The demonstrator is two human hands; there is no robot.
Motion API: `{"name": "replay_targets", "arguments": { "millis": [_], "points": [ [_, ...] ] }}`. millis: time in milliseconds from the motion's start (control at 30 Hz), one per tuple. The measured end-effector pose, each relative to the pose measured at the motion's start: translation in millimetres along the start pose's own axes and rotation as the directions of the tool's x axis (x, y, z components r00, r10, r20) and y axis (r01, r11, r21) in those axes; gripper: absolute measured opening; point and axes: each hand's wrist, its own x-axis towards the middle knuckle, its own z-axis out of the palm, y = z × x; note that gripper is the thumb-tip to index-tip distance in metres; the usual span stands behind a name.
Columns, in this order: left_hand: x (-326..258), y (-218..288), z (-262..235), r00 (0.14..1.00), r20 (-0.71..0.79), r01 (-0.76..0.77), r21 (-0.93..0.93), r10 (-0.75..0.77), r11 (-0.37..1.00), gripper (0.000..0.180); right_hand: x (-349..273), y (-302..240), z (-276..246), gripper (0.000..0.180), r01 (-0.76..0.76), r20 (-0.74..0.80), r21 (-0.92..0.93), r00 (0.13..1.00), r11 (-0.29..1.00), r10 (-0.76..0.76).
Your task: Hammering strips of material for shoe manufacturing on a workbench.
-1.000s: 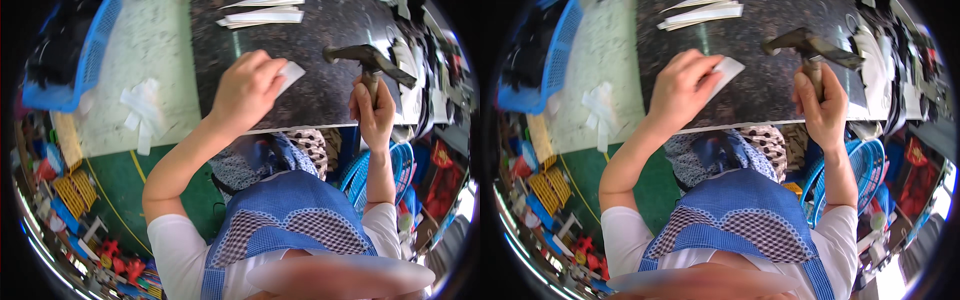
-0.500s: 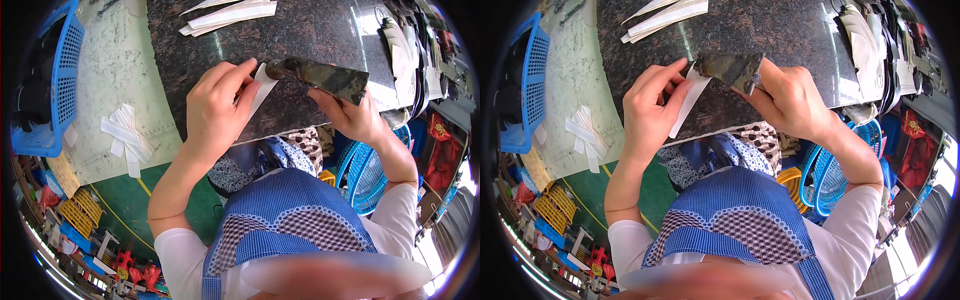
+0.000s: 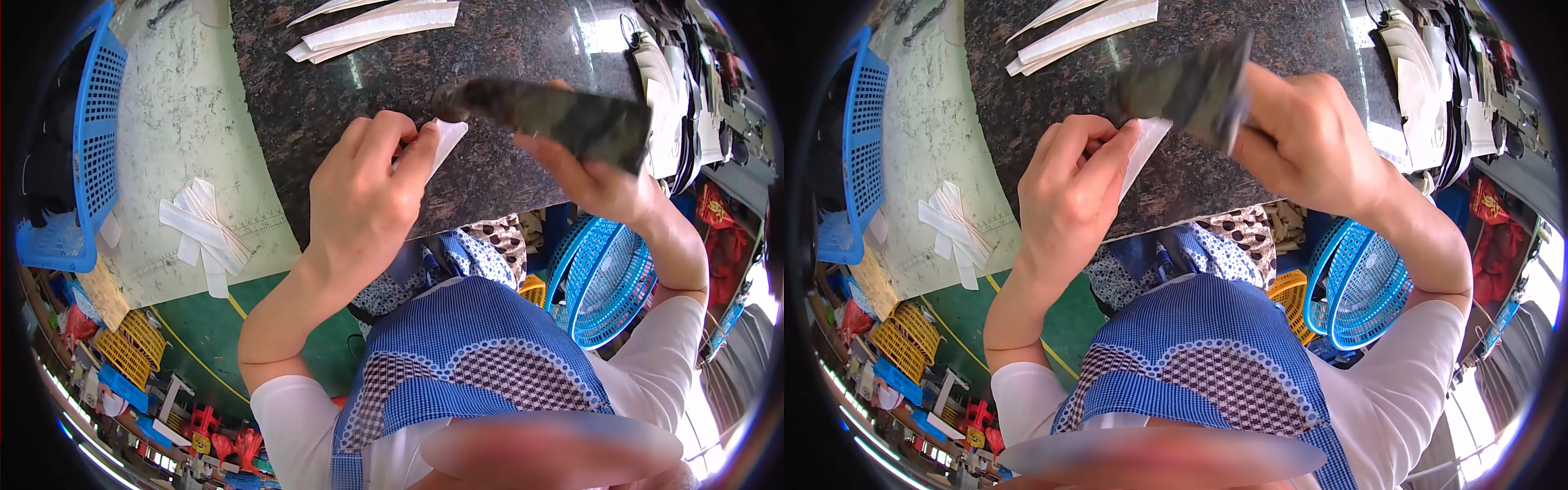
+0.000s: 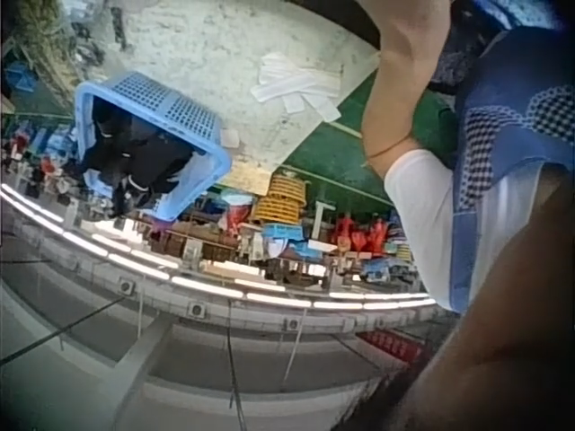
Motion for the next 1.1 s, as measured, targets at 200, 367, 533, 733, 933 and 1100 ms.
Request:
{"name": "replay_targets", "arguments": {
  "millis": [200, 367, 533, 733, 933, 1100],
  "points": [
    [-3.7, -0.5, 4.6, 0.999, -0.041, -0.005, 0.019, 0.006, 1.0, 0.031, -7.7, 5.6, 6.8, 0.019, -0.112, 0.125, -0.057, 0.985, 0.992, 0.118],
    [-8.3, -6.0, -4.5, 0.994, -0.021, 0.099, -0.197, -0.105, 0.976, 0.023, -13.4, 10.5, 20.8, 0.012, -0.091, 0.034, -0.003, 0.995, 0.996, 0.091],
    [-11.8, -9.4, -1.2, 0.998, -0.057, -0.033, -0.084, 0.029, 0.996, 0.025, -10.3, 6.4, 13.0, 0.014, -0.009, 0.158, -0.058, 0.987, 0.998, 0.018],
    [-3.5, -8.4, 0.2, 0.997, -0.08, 0.017, -0.067, -0.023, 0.998, 0.024, -17.4, 16.4, 15.1, 0.019, -0.013, 0.155, -0.149, 0.987, 0.989, 0.036],
    [-10.1, -5.8, -13.6, 0.993, 0.046, 0.112, -0.173, -0.106, 0.978, 0.022, -16.0, 17.8, 21.5, 0.022, 0.115, 0.037, -0.235, 0.993, 0.965, -0.109],
    [-18.3, -5.6, -12.6, 0.997, -0.01, 0.079, -0.12, -0.081, 0.99, 0.023, -10.6, 14.4, 20.3, 0.025, 0.058, 0.128, -0.105, 0.991, 0.993, -0.045]
  ]
}}
